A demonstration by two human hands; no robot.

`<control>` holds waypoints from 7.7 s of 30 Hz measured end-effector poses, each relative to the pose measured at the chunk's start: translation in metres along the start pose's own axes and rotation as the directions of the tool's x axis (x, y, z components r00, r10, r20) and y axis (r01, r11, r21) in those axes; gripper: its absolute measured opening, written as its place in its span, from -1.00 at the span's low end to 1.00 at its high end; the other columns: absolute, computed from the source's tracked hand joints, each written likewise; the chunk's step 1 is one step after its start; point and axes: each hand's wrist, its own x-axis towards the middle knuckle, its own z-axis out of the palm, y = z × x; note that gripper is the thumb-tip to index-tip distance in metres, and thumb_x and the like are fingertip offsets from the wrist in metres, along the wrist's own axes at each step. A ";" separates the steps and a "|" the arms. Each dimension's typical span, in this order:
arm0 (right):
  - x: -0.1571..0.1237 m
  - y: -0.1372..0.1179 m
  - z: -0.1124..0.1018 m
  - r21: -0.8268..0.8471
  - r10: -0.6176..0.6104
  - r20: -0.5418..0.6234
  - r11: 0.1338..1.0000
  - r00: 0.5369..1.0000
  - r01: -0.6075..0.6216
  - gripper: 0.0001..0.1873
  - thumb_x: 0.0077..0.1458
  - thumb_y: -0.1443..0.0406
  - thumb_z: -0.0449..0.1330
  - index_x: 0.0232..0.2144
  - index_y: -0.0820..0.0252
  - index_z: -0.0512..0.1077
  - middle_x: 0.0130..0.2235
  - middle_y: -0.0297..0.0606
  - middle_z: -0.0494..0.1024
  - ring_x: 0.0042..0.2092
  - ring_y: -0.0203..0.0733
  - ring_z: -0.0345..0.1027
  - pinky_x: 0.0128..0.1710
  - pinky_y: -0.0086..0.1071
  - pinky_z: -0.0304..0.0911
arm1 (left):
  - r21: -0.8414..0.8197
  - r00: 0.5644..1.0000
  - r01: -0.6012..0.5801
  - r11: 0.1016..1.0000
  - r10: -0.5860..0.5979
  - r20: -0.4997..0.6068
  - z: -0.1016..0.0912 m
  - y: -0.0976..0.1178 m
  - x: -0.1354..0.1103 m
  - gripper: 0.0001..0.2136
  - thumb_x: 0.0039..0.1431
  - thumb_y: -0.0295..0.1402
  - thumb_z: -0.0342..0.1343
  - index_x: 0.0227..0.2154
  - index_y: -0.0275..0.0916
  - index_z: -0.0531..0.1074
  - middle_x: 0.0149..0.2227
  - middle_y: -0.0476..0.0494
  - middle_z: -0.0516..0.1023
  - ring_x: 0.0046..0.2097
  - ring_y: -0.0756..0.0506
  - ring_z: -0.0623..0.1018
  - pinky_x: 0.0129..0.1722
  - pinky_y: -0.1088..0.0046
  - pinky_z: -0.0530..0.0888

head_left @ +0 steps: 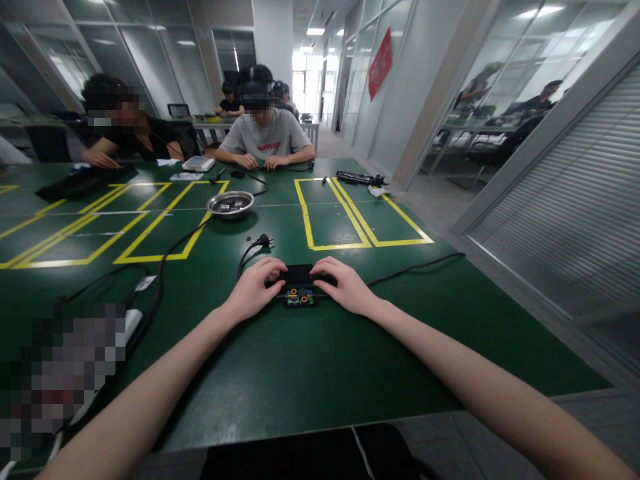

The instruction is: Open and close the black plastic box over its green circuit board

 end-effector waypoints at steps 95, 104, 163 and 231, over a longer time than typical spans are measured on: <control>-0.004 -0.008 -0.010 0.094 -0.290 0.136 0.956 0.947 0.280 -0.70 0.04 0.36 0.37 -0.12 0.18 0.54 -0.10 -0.14 0.64 -0.07 -0.09 0.52 -0.02 -0.19 0.42 | -0.046 0.983 -0.035 0.998 0.043 0.178 -0.007 0.012 -0.002 -0.79 0.27 -0.23 0.10 -0.26 -0.25 0.56 -0.31 -0.09 0.61 -0.30 -0.06 0.55 -0.26 0.44 0.48; -0.004 -0.018 -0.013 -0.176 -0.321 0.252 0.913 0.913 0.369 -0.71 0.03 0.35 0.36 -0.15 0.23 0.49 -0.09 -0.07 0.60 -0.07 -0.03 0.48 -0.08 -0.19 0.44 | 0.361 0.940 -0.289 0.886 0.192 0.281 0.001 0.027 -0.010 -0.76 0.43 -0.34 -0.14 -0.11 -0.26 0.43 -0.17 -0.21 0.53 -0.12 -0.18 0.52 -0.07 0.24 0.48; -0.008 -0.024 -0.012 -0.411 -0.530 0.162 0.731 0.832 0.545 -0.76 0.35 0.37 0.07 -0.05 0.15 0.50 0.03 -0.05 0.59 0.01 -0.05 0.50 -0.13 -0.22 0.50 | -0.055 0.986 -0.012 0.998 0.021 0.162 0.001 0.034 -0.009 -0.64 0.20 -0.03 0.21 -0.19 -0.25 0.59 -0.26 -0.11 0.64 -0.26 -0.12 0.55 -0.26 0.44 0.43; -0.006 0.090 -0.103 -0.348 0.495 -0.653 0.475 0.573 -0.808 -0.34 0.26 -0.04 0.05 0.25 0.21 0.37 0.01 0.06 0.60 0.01 0.19 0.49 -0.01 -0.08 0.36 | 0.270 0.949 -0.289 0.918 0.238 0.205 0.013 0.005 -0.006 -0.76 0.38 -0.28 0.06 0.00 -0.16 0.53 0.13 -0.20 0.55 0.18 -0.21 0.48 0.21 0.07 0.43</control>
